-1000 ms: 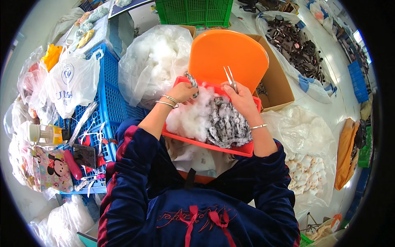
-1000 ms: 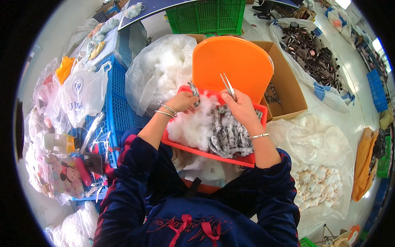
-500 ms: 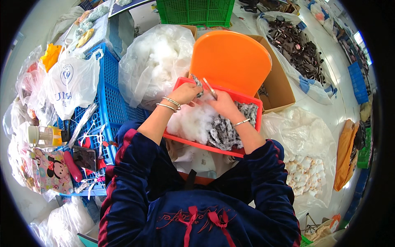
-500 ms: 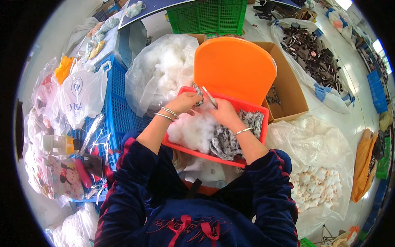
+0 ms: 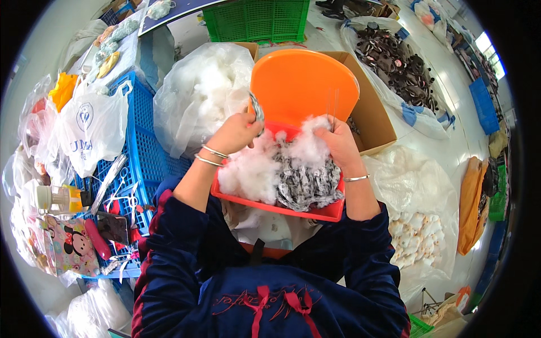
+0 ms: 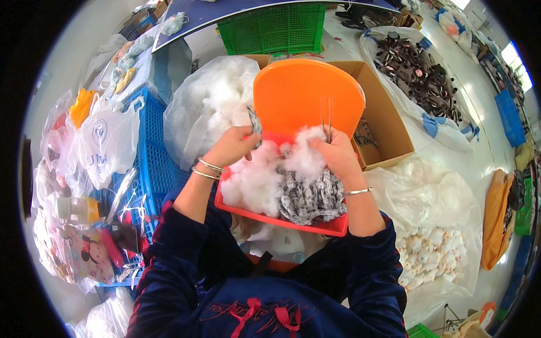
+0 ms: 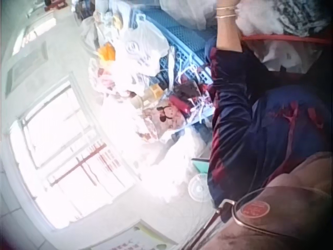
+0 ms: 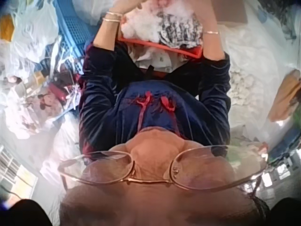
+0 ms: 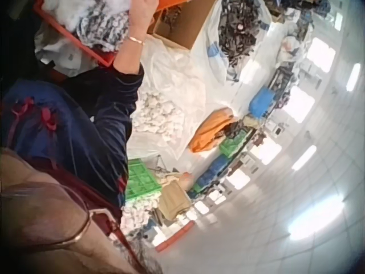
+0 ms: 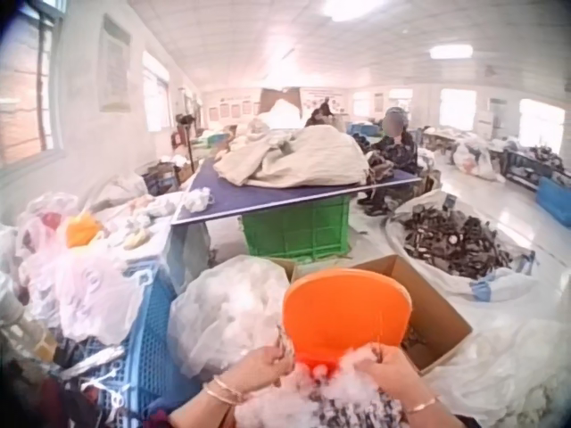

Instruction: The person sits on the floor and uses a metal tool to stuff white fluffy material into a grey patterned fabric item held in a red tray. They repeatedly insert the tool, push the stuffing inside, and adjust the fabric to pack the material.

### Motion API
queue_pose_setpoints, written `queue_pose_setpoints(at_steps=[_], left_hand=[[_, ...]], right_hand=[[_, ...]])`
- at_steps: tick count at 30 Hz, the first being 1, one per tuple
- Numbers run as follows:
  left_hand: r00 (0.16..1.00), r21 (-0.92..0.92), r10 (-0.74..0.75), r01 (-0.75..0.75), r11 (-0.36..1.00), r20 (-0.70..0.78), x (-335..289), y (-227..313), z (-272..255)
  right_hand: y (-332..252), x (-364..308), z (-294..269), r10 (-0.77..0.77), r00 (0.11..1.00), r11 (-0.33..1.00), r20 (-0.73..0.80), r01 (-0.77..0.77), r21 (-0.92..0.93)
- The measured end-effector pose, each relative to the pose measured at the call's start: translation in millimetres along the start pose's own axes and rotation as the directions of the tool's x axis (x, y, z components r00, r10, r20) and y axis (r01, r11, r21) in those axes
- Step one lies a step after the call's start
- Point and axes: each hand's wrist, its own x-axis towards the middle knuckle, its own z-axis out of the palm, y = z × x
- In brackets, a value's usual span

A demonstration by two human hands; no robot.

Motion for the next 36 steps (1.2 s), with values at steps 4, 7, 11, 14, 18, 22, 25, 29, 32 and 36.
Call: queue_pose_setpoints(at_steps=[4, 7, 11, 14, 18, 22, 25, 29, 32, 36], left_hand=[[0.979, -0.515, 0.083, 0.026, 0.857, 0.188, -9, 19, 11], [0.943, -0.593, 0.094, 0.121, 0.796, 0.318, -17, 34, 35], [0.977, -0.594, 0.122, 0.005, 0.804, 0.174, -9, 28, 42], [0.988, -0.623, 0.143, -0.079, 0.779, 0.054, -8, 30, 38], [0.990, -0.606, 0.142, -0.109, 0.788, 0.007, -13, 30, 38], [0.986, -0.511, 0.165, -0.142, 0.848, -0.001, -10, 28, 33], [0.986, -0.183, 0.160, -0.148, 0.972, 0.051, -8, 16, 19], [0.947, 0.419, -0.013, -0.129, 0.899, 0.320, -16, 17, 6], [0.938, 0.367, -0.088, -0.043, 0.929, 0.335, -17, 10, 7], [0.999, -0.135, 0.012, -0.008, 0.991, 0.032, -17, 26, -6]], right_hand=[[6, -3, 10, -0.020, 0.999, 1.000, 0.040, 0.020, 0.013], [8, -4, 17, -0.042, 0.999, 0.999, 0.020, 0.042, 0.001], [3, -6, 13, 0.046, 0.999, 0.993, -0.002, -0.046, 0.113], [-6, -7, -6, 0.118, 0.977, 0.963, 0.179, -0.157, 0.219], [-20, -17, 36, -0.052, 0.999, 0.972, 0.007, 0.053, -0.227], [9, -5, 23, -0.100, 0.995, 0.992, -0.007, 0.100, -0.076], [2, -4, 9, -0.079, 0.994, 0.993, -0.070, 0.072, -0.096], [-4, -6, -6, -0.073, 0.985, 0.995, -0.153, 0.062, -0.075], [-5, -10, -11, -0.071, 0.982, 0.997, -0.176, 0.063, -0.051], [-5, -12, -9, -0.037, 0.988, 0.997, -0.151, 0.027, -0.068]])
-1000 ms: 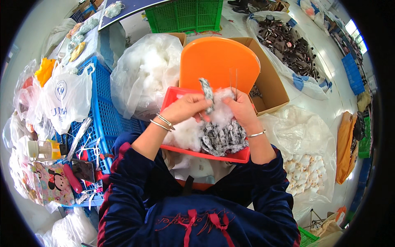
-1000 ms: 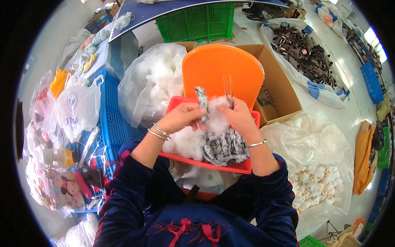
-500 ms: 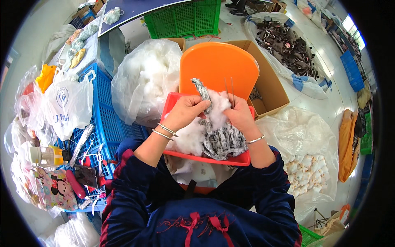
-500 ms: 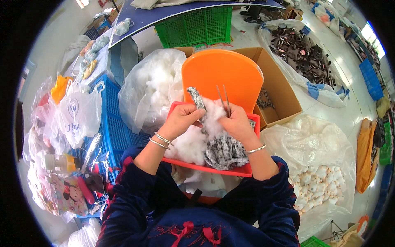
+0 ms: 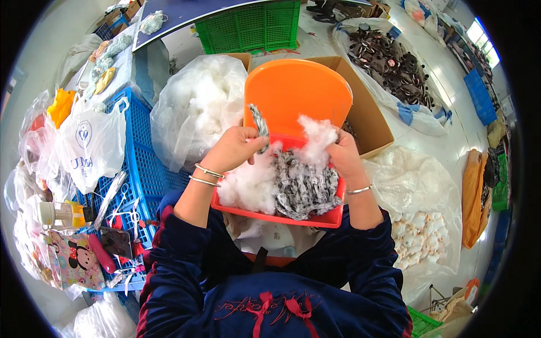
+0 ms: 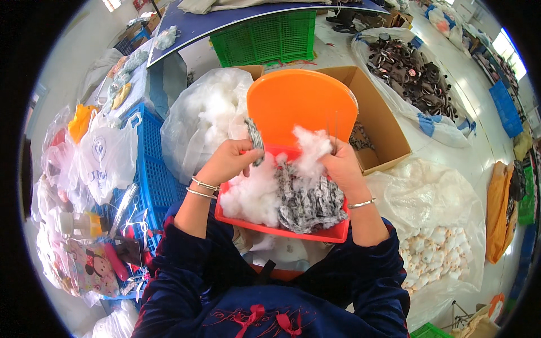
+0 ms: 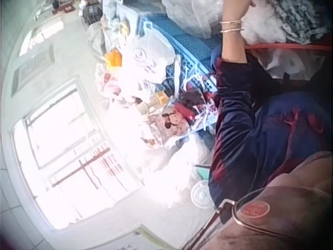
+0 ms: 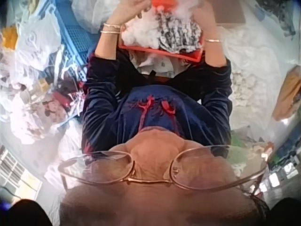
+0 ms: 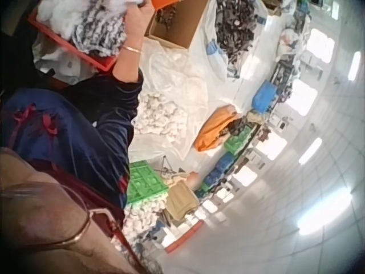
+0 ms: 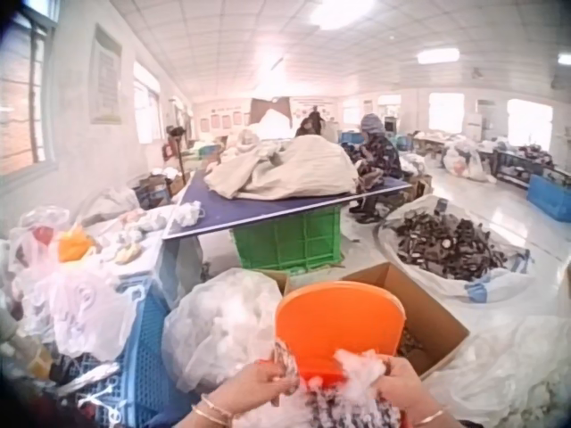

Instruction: The person sits on the floor and uses a metal tool to stuff white fluffy material into a grey patterned fabric item held in a red tray. They repeatedly insert the tool, push the stuffing inside, and adjust the fabric to pack the material.

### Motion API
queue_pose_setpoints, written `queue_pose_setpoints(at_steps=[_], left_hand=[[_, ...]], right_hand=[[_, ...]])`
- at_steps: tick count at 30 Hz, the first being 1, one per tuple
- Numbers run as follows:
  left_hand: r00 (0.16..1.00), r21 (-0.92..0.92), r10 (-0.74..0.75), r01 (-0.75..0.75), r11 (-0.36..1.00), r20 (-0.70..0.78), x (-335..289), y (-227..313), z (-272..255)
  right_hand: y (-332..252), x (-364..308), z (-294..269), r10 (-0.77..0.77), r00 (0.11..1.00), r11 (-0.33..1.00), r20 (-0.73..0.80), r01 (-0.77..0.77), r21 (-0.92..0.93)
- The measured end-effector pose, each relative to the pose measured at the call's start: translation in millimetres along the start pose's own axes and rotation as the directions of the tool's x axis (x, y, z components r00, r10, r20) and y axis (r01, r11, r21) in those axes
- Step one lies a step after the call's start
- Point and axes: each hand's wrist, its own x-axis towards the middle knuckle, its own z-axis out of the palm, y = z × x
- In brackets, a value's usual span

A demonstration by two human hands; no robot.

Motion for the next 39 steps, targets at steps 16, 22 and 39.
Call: queue_pose_setpoints(at_steps=[16, 22, 39], left_hand=[[0.989, -0.823, 0.123, -0.137, 0.551, -0.082, 0, 5, 36], [0.961, -0.879, 0.152, -0.271, 0.392, -0.229, -3, 14, 21], [0.981, -0.881, 0.086, -0.193, 0.431, -0.172, 0, 8, 15]], right_hand=[[-2, -9, 48, 0.081, 0.972, 0.997, 0.220, -0.082, -0.003], [14, -8, 49, 0.165, 0.938, 0.985, 0.304, -0.170, -0.010], [-42, -24, 23, -0.463, 0.822, 0.566, 0.332, 0.563, -0.602]])
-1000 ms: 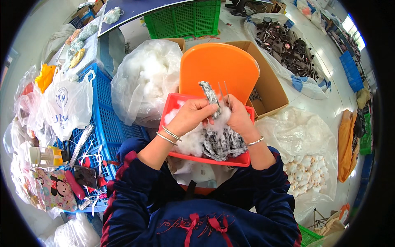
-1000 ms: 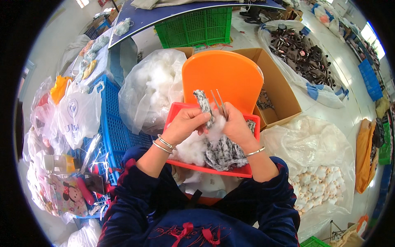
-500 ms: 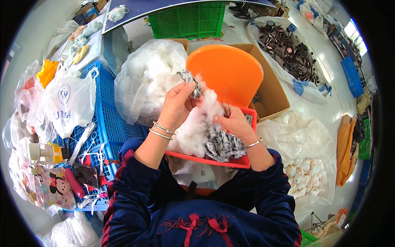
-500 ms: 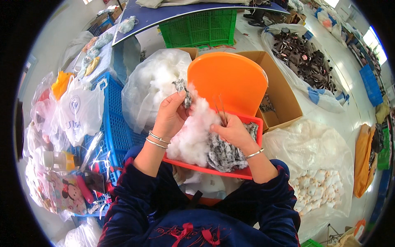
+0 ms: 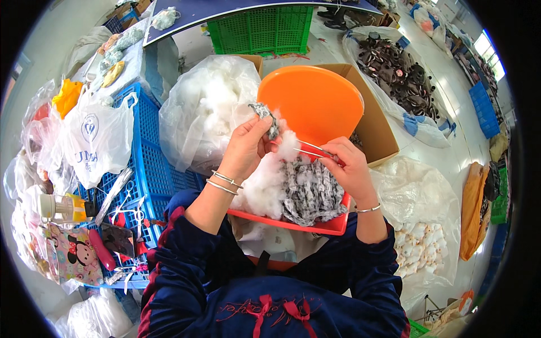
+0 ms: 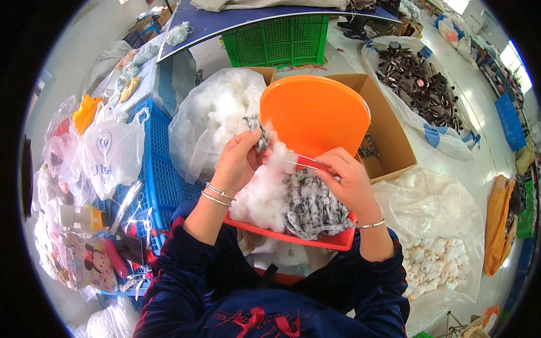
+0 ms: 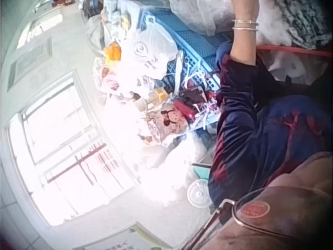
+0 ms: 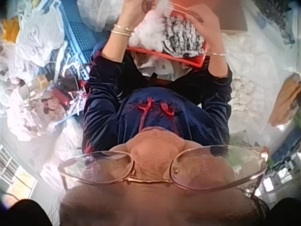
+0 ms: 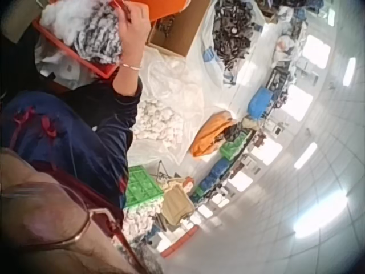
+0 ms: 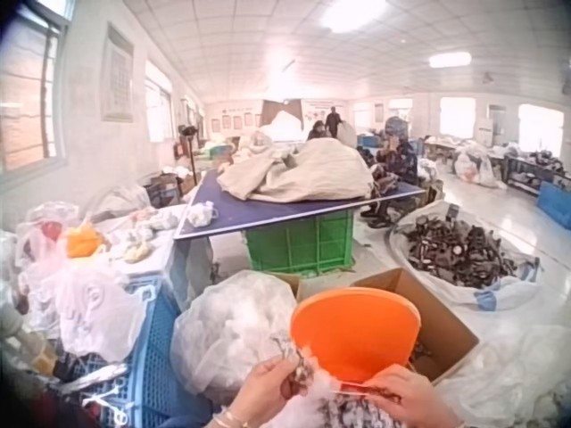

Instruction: The person sits on the floor and uses a metal tool to stuff white fluffy material into a grey patterned fabric item held in a red tray. They repeatedly insert the tool, push the stuffing inside, and adjust the fabric to pack the material.

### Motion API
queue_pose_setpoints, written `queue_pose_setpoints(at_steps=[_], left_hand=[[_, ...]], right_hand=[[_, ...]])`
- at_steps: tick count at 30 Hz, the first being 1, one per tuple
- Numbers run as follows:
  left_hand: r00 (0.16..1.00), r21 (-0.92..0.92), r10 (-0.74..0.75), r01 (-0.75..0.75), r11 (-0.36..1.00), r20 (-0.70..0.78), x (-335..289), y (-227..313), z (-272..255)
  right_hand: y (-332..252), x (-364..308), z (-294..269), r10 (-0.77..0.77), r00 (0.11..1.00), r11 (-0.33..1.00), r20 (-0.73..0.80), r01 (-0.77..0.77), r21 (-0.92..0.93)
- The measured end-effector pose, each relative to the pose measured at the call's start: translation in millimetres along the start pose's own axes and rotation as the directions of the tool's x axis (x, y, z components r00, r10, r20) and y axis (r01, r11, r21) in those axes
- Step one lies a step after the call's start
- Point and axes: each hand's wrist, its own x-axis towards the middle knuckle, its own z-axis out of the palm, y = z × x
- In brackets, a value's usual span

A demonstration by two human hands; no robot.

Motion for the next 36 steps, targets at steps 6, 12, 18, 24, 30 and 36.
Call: queue_pose_setpoints(at_steps=[6, 12, 18, 24, 30, 36], left_hand=[[0.994, 0.065, -0.104, 0.102, 0.993, 0.028, -4, -7, 8], [0.969, 0.228, -0.128, 0.079, 0.970, 0.211, -8, -5, 11], [0.992, 0.390, -0.031, -0.018, 0.921, 0.120, -5, -8, 8], [0.988, 0.465, -0.070, -0.001, 0.885, 0.136, -6, -4, 8], [0.973, 0.431, -0.108, 0.011, 0.902, 0.202, -8, -8, 14], [0.971, 0.452, -0.128, 0.022, 0.891, 0.204, -8, -10, 13]], right_hand=[[3, -3, 4, -0.009, 0.999, 0.999, -0.045, 0.007, -0.042], [5, -4, 7, 0.085, 0.995, 0.996, -0.045, -0.084, 0.036], [4, -3, -3, 0.212, 0.974, 0.972, 0.078, -0.218, 0.085], [9, -5, -12, 0.150, 0.989, 0.985, 0.012, -0.151, 0.089], [-1, -2, -7, 0.115, 0.992, 0.993, 0.049, -0.113, -0.044], [0, -3, -7, 0.111, 0.991, 0.990, 0.072, -0.104, -0.097]])
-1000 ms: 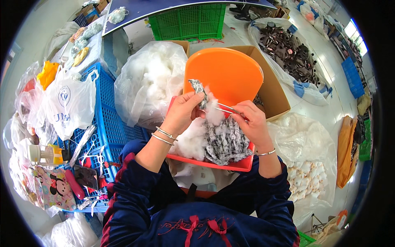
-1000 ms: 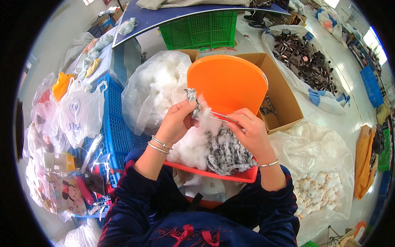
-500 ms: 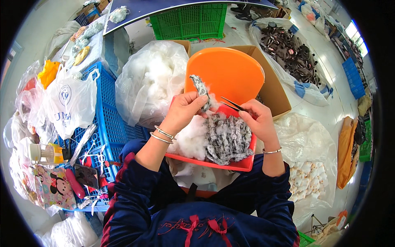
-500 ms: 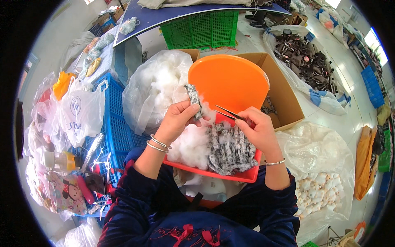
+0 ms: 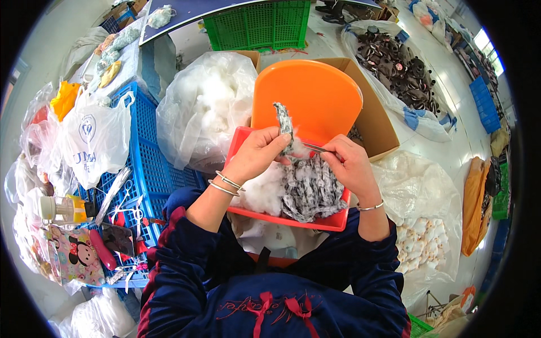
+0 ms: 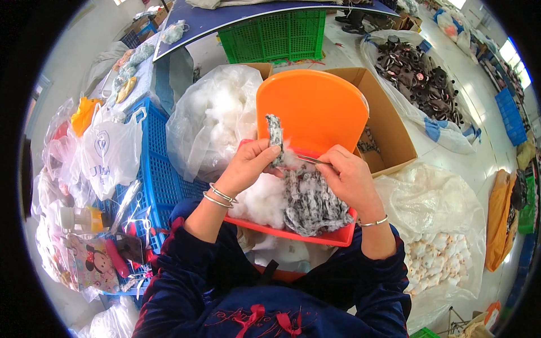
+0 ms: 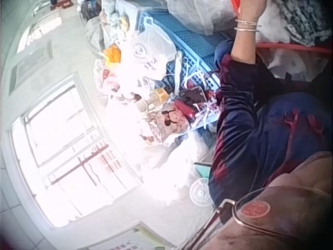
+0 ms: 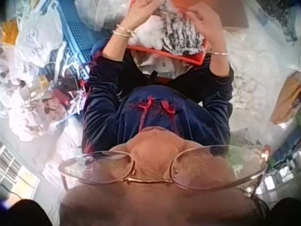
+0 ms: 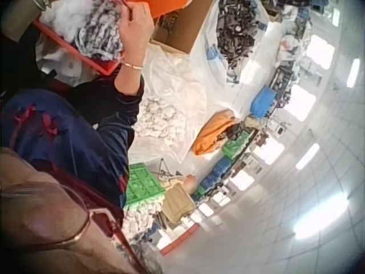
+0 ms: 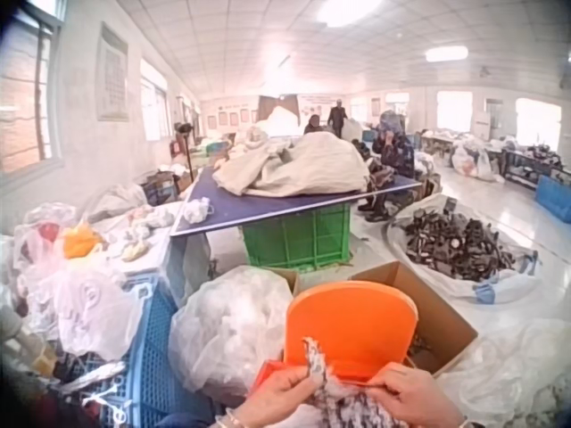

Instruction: The person sits on the floor and uses a metal tool to stuff white fluffy material into a grey patterned fabric item held in a red tray. They repeatedly insert the tool, push the stuffing inside, and adjust the fabric to pack the material.

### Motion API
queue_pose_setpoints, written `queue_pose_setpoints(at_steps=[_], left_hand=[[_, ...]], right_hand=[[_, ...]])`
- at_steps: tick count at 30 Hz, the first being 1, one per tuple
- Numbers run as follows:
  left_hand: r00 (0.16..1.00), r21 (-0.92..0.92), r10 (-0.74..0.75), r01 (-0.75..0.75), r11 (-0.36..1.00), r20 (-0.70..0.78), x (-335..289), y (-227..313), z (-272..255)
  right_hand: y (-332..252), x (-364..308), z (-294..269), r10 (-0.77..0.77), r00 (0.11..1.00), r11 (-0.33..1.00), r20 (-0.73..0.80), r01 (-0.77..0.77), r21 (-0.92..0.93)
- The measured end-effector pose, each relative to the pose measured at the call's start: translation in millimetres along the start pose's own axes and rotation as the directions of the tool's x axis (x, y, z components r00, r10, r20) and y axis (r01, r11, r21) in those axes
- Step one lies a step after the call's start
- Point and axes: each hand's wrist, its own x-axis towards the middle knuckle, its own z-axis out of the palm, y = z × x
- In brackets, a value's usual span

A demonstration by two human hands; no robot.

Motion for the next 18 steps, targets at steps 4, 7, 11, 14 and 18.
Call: queue_pose_setpoints(at_steps=[4, 7, 11, 14, 18], left_hand=[[0.997, 0.026, 0.006, -0.004, 1.000, -0.080, 0, 8, 4], [0.969, 0.168, 0.086, -0.047, 0.985, -0.232, 2, -1, -9], [0.962, -0.050, -0.003, -0.011, 0.999, -0.273, 0, 5, -7], [0.960, -0.025, 0.020, -0.028, 0.999, -0.279, -1, 6, 3], [0.972, -0.017, 0.012, -0.016, 1.000, -0.234, 0, 5, 6]], right_hand=[[6, -2, 1, 0.040, 0.999, 0.996, -0.019, -0.038, 0.085], [4, -2, 0, 0.060, 0.998, 0.987, -0.035, -0.054, 0.148], [3, -2, 3, 0.083, 0.996, 0.981, -0.025, -0.078, 0.180], [0, -2, 7, 0.068, 0.998, 0.981, -0.012, -0.064, 0.184], [-1, 0, 10, 0.039, 0.999, 0.984, -0.020, -0.035, 0.175]])
